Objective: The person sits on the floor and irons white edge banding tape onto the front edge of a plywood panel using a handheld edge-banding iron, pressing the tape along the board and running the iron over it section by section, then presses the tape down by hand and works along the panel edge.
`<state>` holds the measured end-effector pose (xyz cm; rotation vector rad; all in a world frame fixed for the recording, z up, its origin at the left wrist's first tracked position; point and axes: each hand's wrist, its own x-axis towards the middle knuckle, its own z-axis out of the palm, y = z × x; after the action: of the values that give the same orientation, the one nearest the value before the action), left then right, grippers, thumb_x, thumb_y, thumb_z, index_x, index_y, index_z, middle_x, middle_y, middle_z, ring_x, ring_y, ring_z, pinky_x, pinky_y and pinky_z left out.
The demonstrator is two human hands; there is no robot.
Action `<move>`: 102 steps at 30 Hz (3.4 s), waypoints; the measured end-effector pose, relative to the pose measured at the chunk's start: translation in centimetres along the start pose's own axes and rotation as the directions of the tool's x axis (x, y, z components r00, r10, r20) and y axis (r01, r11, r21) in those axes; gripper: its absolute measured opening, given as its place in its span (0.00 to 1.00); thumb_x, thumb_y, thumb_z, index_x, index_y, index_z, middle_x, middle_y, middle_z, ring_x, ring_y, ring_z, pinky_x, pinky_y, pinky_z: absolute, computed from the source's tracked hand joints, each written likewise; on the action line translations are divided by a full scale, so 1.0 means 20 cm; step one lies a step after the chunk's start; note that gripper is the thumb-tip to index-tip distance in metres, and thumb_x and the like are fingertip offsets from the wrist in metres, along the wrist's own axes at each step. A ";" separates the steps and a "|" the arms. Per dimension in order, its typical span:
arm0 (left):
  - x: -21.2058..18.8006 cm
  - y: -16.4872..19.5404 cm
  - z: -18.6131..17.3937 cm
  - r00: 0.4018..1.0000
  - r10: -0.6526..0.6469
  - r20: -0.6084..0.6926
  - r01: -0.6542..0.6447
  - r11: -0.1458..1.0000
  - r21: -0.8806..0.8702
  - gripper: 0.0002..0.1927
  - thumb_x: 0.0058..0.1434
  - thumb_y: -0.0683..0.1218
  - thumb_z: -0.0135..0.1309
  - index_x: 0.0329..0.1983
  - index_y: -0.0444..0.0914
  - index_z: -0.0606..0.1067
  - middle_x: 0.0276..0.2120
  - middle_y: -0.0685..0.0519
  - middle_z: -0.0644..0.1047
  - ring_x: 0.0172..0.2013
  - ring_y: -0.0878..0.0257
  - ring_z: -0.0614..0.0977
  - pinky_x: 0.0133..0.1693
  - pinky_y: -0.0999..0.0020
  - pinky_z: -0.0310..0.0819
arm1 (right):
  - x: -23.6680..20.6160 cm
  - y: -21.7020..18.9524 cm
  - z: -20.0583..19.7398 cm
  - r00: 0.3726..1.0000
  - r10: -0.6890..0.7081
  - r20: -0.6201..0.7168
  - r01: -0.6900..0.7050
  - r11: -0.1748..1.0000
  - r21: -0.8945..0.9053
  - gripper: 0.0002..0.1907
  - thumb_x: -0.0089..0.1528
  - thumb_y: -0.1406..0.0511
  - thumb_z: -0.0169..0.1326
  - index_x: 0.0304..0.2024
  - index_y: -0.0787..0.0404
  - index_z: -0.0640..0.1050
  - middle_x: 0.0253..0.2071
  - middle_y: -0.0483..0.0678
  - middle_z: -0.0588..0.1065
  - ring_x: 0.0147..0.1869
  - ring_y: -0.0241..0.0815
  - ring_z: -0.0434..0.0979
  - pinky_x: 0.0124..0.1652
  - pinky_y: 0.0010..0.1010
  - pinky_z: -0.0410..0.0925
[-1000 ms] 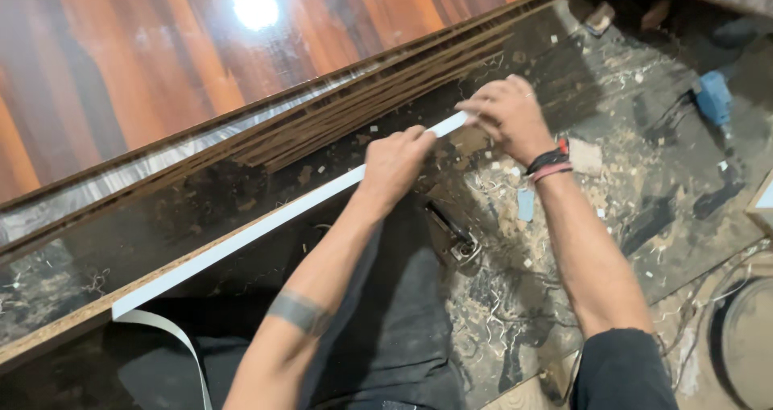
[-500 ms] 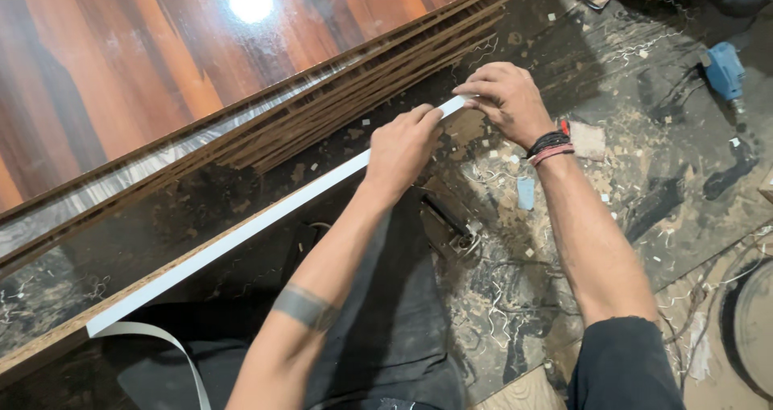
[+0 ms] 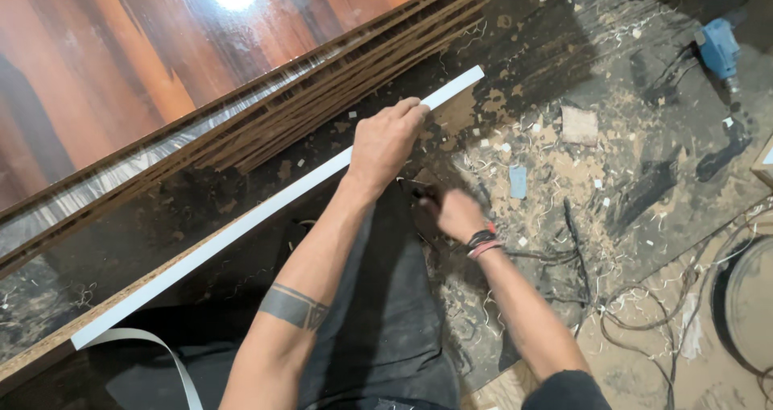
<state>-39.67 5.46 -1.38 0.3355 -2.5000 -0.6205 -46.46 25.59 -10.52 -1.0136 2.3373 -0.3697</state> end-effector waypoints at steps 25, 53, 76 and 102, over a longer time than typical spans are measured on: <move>-0.01 -0.03 0.00 0.991 -0.085 -0.103 0.081 0.996 -0.040 0.05 0.62 0.44 0.56 0.40 0.42 0.78 0.40 0.56 0.81 0.33 0.54 0.84 0.29 0.57 0.77 | -0.12 0.07 -0.91 0.808 0.007 -0.589 0.196 0.940 0.280 0.17 0.73 0.56 0.50 0.40 0.64 0.76 0.27 0.45 0.72 0.30 0.34 0.72 0.32 0.30 0.63; -0.23 -0.11 -0.17 0.986 -0.089 -0.141 0.096 0.994 0.046 0.06 0.61 0.46 0.59 0.38 0.42 0.76 0.36 0.55 0.79 0.32 0.56 0.83 0.28 0.59 0.75 | 0.34 -0.62 -1.04 0.791 -0.478 -0.382 0.373 0.872 -0.318 0.18 0.76 0.52 0.51 0.45 0.58 0.79 0.29 0.59 0.77 0.37 0.66 0.78 0.36 0.53 0.68; -0.45 -0.20 -0.40 0.964 -0.130 -0.231 0.136 0.991 0.010 0.04 0.62 0.46 0.60 0.38 0.42 0.77 0.36 0.57 0.79 0.33 0.58 0.82 0.30 0.61 0.76 | 0.53 -0.45 -1.18 0.823 -0.413 -0.389 0.315 0.903 -0.292 0.21 0.79 0.51 0.53 0.43 0.62 0.77 0.31 0.55 0.77 0.38 0.59 0.79 0.38 0.46 0.68; -1.00 -0.40 -0.97 0.982 -0.042 -0.183 0.052 0.997 0.048 0.03 0.63 0.43 0.59 0.38 0.41 0.76 0.38 0.57 0.80 0.36 0.59 0.83 0.36 0.65 0.77 | 0.20 -1.25 -0.62 0.856 -0.484 -0.182 0.486 0.873 -0.036 0.19 0.70 0.52 0.56 0.47 0.61 0.81 0.32 0.55 0.78 0.32 0.47 0.80 0.35 0.36 0.69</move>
<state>-11.66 -1.35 0.39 0.4513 -2.3421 -0.5180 -41.44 6.17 9.24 -1.6301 2.2046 -0.6967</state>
